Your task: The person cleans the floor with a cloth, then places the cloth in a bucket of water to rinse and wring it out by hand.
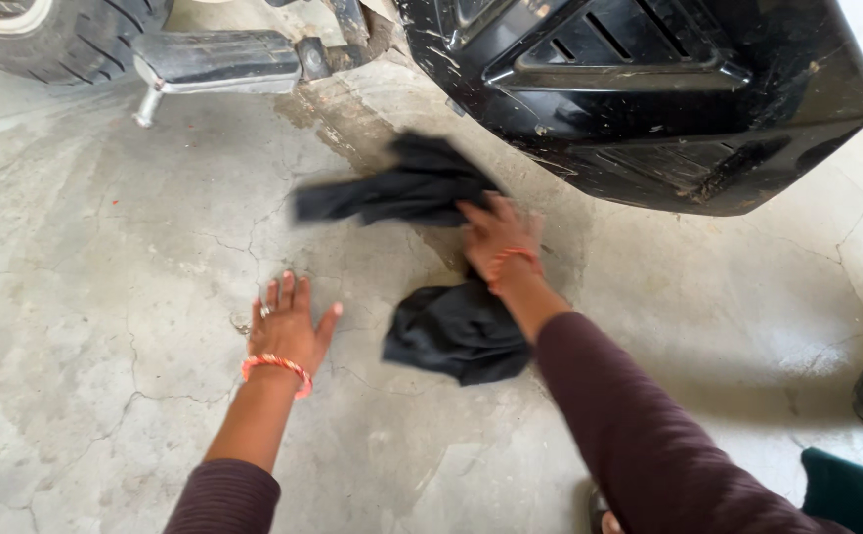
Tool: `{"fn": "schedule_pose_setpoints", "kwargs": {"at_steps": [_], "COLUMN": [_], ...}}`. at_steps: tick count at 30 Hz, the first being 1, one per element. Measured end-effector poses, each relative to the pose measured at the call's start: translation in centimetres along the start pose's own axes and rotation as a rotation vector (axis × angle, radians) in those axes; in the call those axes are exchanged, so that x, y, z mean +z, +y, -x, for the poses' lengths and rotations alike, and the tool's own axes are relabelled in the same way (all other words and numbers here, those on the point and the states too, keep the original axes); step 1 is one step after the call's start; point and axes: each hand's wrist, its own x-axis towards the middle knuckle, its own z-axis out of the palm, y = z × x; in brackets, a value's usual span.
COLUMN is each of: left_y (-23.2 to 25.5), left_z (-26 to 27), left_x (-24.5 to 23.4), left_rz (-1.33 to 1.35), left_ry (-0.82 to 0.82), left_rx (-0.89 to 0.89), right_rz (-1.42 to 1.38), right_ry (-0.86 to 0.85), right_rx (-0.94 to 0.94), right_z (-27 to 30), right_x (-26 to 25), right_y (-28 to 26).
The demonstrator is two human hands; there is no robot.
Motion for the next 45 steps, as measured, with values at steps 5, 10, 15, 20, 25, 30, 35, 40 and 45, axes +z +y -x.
{"fn": "schedule_pose_setpoints", "kwargs": {"at_steps": [5,10,15,20,25,30,35,40,45], "left_y": [-0.5,-1.3,-2.9,-4.9,-5.3,-5.3,-4.2,-4.3,-5.2], "left_z": [2.0,0.9,-0.9,-3.4,-6.0,-7.3,-8.0,-6.6,-3.7], "left_x": [-0.2,-0.7,-1.7,-4.7,-4.0,-2.8,-0.8,-0.3,-0.6], "left_rz": [-0.122,-0.072,0.294,0.342,0.197,0.105,0.051,-0.003,-0.131], "left_ry": [-0.076,-0.103,0.187,0.273,0.216,0.246,0.035,0.092,0.021], "left_rx": [0.063,0.038,-0.05,-0.257,-0.199,-0.107,-0.14,-0.085,-0.059], "right_rz": [-0.009,0.065,0.119,-0.086,0.132,0.044,0.046,-0.111,-0.089], "right_ry": [0.187,0.139,-0.133,-0.195,-0.357,-0.161,-0.017,0.022,0.154], "right_rx": [0.221,-0.064,-0.653,-1.241,-1.146,-0.746,-0.183,0.274,0.387], "right_z": [2.1,7.9,14.3,13.9,4.7,-6.2,-11.6,-12.3,-8.1], "right_x": [1.5,2.9,3.2,6.7,7.8,4.6,1.1,-0.1,0.4], "right_y": [5.0,0.3,-8.2,-14.9,-20.4,-19.4,-11.3,-2.6,5.0]}}
